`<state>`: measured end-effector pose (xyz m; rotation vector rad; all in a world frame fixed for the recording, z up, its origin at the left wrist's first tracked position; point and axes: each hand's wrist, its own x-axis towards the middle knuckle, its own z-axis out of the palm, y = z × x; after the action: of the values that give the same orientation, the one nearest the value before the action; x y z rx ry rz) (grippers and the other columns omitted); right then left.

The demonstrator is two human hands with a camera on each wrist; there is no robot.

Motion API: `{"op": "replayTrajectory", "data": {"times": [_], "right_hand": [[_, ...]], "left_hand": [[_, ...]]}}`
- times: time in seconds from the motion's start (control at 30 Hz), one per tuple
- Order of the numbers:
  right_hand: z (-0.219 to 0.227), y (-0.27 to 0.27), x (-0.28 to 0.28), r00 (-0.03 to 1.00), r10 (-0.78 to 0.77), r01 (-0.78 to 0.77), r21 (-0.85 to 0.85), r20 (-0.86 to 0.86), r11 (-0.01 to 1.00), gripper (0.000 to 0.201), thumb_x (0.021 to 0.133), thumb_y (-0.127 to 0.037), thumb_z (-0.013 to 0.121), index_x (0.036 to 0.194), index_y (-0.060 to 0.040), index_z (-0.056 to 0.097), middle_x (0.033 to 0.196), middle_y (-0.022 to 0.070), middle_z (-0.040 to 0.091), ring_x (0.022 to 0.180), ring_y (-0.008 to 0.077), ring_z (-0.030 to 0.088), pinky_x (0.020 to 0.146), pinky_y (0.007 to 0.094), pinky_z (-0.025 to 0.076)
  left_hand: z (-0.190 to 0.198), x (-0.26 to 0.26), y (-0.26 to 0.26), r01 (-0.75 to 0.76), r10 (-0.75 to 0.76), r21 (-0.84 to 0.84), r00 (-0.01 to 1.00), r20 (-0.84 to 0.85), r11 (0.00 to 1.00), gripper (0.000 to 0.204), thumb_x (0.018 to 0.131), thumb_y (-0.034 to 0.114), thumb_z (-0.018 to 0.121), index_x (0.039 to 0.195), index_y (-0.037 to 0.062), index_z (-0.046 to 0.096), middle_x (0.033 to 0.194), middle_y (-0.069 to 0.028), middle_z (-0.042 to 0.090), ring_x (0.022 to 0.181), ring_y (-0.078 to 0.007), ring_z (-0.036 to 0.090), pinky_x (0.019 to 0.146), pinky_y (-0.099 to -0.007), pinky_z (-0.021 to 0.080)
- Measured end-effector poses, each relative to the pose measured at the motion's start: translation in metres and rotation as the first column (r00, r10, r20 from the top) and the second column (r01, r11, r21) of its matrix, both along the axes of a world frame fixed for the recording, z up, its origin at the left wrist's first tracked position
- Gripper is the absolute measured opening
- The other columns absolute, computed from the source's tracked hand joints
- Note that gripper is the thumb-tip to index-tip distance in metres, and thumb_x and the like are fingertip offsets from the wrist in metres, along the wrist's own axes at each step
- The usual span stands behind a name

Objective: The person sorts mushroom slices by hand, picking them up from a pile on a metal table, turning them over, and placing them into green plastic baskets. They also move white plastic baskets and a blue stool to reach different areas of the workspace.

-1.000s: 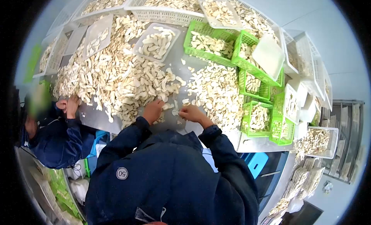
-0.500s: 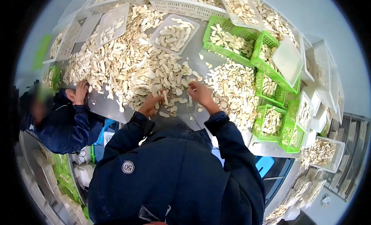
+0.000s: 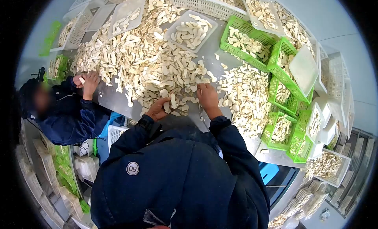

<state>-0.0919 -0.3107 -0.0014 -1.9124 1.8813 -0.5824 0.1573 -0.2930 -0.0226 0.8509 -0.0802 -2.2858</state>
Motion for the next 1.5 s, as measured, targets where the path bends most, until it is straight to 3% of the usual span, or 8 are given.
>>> {"op": "replayTrajectory", "data": {"times": [0.27, 0.47, 0.5, 0.63, 0.77, 0.87, 1.33, 1.5], "right_hand": [[-0.026, -0.008, 0.011, 0.997, 0.05, -0.057, -0.113, -0.065, 0.992, 0.022, 0.078, -0.014, 0.064, 0.099, -0.0066, 0.065, 0.095, 0.0109, 0.061, 0.091, 0.0308, 0.059, 0.076, 0.041, 0.05], [-0.029, -0.005, -0.022, 0.892, -0.262, 0.078, 0.445, 0.368, 0.892, 0.025, 0.085, -0.022, 0.065, 0.102, -0.0037, 0.065, 0.079, 0.0046, 0.063, 0.068, 0.0149, 0.061, 0.061, 0.0286, 0.048], [-0.024, 0.003, -0.02, 0.705, -0.335, -0.044, 0.51, 0.625, 0.859, 0.026, 0.086, -0.023, 0.064, 0.101, -0.0014, 0.064, 0.08, 0.0002, 0.062, 0.07, 0.0083, 0.058, 0.06, 0.0238, 0.046], [0.018, 0.002, -0.005, 0.601, -0.256, -0.376, 0.551, 0.757, 0.745, 0.032, 0.086, -0.026, 0.063, 0.105, -0.0008, 0.064, 0.076, 0.004, 0.065, 0.068, 0.0127, 0.061, 0.061, 0.0266, 0.048], [-0.017, -0.027, 0.001, 0.937, -0.17, 0.062, 0.332, 0.307, 0.941, 0.033, 0.083, -0.028, 0.064, 0.102, -0.0013, 0.061, 0.079, 0.0143, 0.067, 0.078, 0.0252, 0.066, 0.069, 0.036, 0.05], [-0.014, -0.047, 0.012, 0.979, -0.182, 0.157, 0.235, 0.09, 0.959, 0.036, 0.081, -0.031, 0.064, 0.103, -0.0031, 0.06, 0.08, 0.0155, 0.066, 0.079, 0.0334, 0.064, 0.07, 0.0425, 0.05], [-0.024, -0.021, -0.02, 0.996, 0.053, -0.058, 0.07, 0.077, 0.996, 0.02, 0.077, -0.025, 0.067, 0.079, -0.0051, 0.064, 0.075, 0.0139, 0.062, 0.072, 0.0311, 0.062, 0.066, 0.0395, 0.049], [-0.022, 0.003, 0.003, 0.974, 0.208, -0.213, -0.045, -0.093, 0.976, 0.029, 0.075, -0.016, 0.065, 0.103, -0.0115, 0.059, 0.098, 0.0103, 0.058, 0.097, 0.0309, 0.056, 0.076, 0.0435, 0.05]], "left_hand": [[-0.01, 0.003, 0.001, 0.053, -0.062, -0.057, 0.984, -0.169, 0.997, 0.037, 0.092, 0.017, 0.056, 0.126, 0.0076, 0.045, 0.116, -0.0149, 0.055, 0.105, -0.0267, 0.058, 0.097, -0.0453, 0.047], [-0.01, -0.003, 0.005, 0.019, -0.019, -0.007, 0.991, -0.129, 1.0, 0.038, 0.091, 0.017, 0.057, 0.127, 0.0079, 0.046, 0.126, -0.0177, 0.053, 0.113, -0.0291, 0.055, 0.098, -0.0467, 0.046], [-0.005, -0.006, 0.004, 0.018, -0.016, 0.007, 0.989, -0.147, 1.0, 0.038, 0.091, 0.017, 0.057, 0.127, 0.0077, 0.046, 0.128, -0.0175, 0.052, 0.114, -0.0289, 0.055, 0.098, -0.0466, 0.046], [0.004, -0.016, 0.001, 0.047, -0.048, -0.013, 0.988, -0.149, 0.999, 0.039, 0.092, 0.016, 0.057, 0.128, 0.0073, 0.046, 0.128, -0.0144, 0.052, 0.114, -0.0271, 0.055, 0.094, -0.0452, 0.049], [-0.01, -0.011, 0.0, 0.105, -0.107, -0.024, 0.992, -0.062, 0.994, 0.041, 0.092, 0.014, 0.057, 0.131, 0.007, 0.045, 0.121, -0.0098, 0.056, 0.109, -0.0244, 0.058, 0.092, -0.0434, 0.051], [-0.003, -0.008, 0.0, 0.078, -0.08, -0.022, 0.994, -0.079, 0.997, 0.043, 0.092, 0.012, 0.056, 0.133, 0.0064, 0.044, 0.116, -0.0085, 0.058, 0.106, -0.0236, 0.059, 0.092, -0.0424, 0.05], [-0.007, -0.007, 0.002, 0.036, -0.034, 0.038, 0.998, -0.054, 0.999, 0.046, 0.086, 0.001, 0.056, 0.131, 0.0049, 0.045, 0.116, -0.0126, 0.058, 0.104, -0.0239, 0.059, 0.093, -0.035, 0.049], [-0.013, -0.004, 0.0, 0.046, -0.044, 0.028, 0.997, -0.069, 0.999, 0.045, 0.087, 0.001, 0.056, 0.13, 0.0054, 0.046, 0.112, -0.012, 0.059, 0.102, -0.0226, 0.06, 0.091, -0.0343, 0.05]]}}
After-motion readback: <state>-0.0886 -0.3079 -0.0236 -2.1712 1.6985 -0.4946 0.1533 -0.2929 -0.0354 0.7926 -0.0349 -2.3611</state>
